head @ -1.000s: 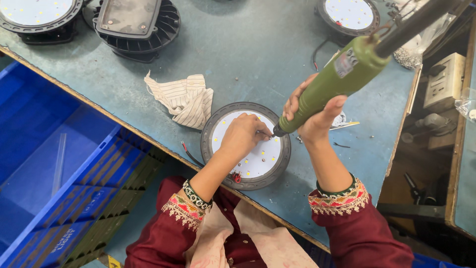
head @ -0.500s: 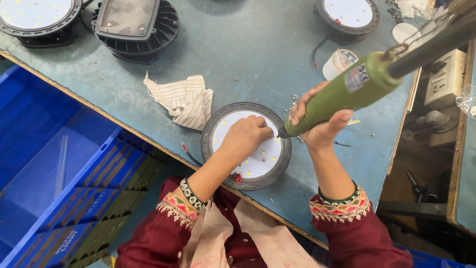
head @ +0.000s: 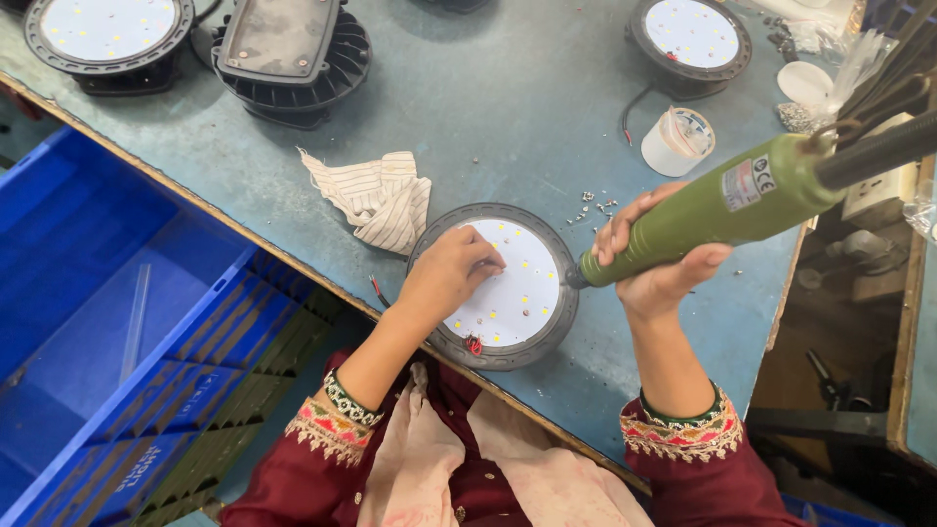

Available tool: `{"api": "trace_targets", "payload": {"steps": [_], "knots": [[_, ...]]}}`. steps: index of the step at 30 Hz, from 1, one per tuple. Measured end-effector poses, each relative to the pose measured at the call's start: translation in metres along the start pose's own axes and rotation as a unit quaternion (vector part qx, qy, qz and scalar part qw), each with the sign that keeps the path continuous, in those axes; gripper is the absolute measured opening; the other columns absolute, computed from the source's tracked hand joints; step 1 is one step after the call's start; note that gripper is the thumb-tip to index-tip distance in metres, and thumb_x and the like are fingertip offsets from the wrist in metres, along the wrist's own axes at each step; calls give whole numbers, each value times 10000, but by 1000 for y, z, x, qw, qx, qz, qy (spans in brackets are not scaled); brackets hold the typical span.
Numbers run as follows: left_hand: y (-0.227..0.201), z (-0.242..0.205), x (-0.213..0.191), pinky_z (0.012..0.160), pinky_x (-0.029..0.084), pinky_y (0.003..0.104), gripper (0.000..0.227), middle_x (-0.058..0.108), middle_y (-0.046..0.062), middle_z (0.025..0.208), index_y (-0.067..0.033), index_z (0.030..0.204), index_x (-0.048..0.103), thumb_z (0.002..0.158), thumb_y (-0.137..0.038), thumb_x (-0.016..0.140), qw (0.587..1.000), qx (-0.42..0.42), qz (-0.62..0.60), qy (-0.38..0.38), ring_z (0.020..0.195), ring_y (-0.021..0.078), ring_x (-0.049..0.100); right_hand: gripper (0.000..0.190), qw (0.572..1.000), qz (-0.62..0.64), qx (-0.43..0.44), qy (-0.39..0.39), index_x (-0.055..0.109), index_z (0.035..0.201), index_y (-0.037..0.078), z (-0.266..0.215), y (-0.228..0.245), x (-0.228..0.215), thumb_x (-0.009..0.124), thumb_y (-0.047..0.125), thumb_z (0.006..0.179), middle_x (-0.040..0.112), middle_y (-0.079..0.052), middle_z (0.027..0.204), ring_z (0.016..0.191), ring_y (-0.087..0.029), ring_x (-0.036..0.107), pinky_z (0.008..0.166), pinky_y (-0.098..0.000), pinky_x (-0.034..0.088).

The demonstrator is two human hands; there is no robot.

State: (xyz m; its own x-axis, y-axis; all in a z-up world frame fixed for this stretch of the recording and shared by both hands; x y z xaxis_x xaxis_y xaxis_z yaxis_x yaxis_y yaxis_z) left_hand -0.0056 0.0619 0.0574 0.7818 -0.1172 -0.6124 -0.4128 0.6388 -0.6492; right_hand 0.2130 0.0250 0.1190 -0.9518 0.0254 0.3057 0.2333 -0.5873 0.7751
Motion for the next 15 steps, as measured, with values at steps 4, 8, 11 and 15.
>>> {"api": "trace_targets", "payload": {"steps": [4,8,11,15], "knots": [[-4,-7,1,861,506,416,71,617,60,956,-133,886,743,818,-148,758,1000,7,27,13,988,289,609,902,1000,28,14,1,443,1097,65,-4,-7,4,539,919,823,484,-91,716,536,-191,494,529,-335,467],[-4,-5,5,855,508,406,50,617,58,952,-117,872,730,825,-135,728,999,12,43,22,997,288,613,922,1000,24,10,-3,450,1150,72,-4,-7,4,564,917,800,487,-95,738,547,-194,496,516,-335,467],[-6,-7,4,826,523,400,38,615,58,947,-103,860,714,832,-128,708,997,22,65,21,985,282,616,915,999,30,10,5,448,1151,77,-5,-5,7,579,908,793,495,-97,703,533,-188,493,515,-333,465],[-9,-8,4,761,536,401,63,599,68,932,-79,858,681,837,-136,701,995,26,95,19,955,276,621,916,999,32,9,1,451,1144,64,-8,-5,12,583,904,802,495,-99,714,534,-190,500,510,-333,468]]}}
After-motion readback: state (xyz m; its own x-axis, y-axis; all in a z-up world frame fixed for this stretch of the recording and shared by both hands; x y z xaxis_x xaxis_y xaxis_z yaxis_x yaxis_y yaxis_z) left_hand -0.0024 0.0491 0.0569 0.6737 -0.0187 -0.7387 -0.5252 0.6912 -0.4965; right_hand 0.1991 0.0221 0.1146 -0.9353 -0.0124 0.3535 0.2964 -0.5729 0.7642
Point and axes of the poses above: each hand's wrist, its own z-axis towards the middle knuckle, its own x-axis out of the palm, y = z × x, the point moved 10 cm from there along z, towards the middle knuckle
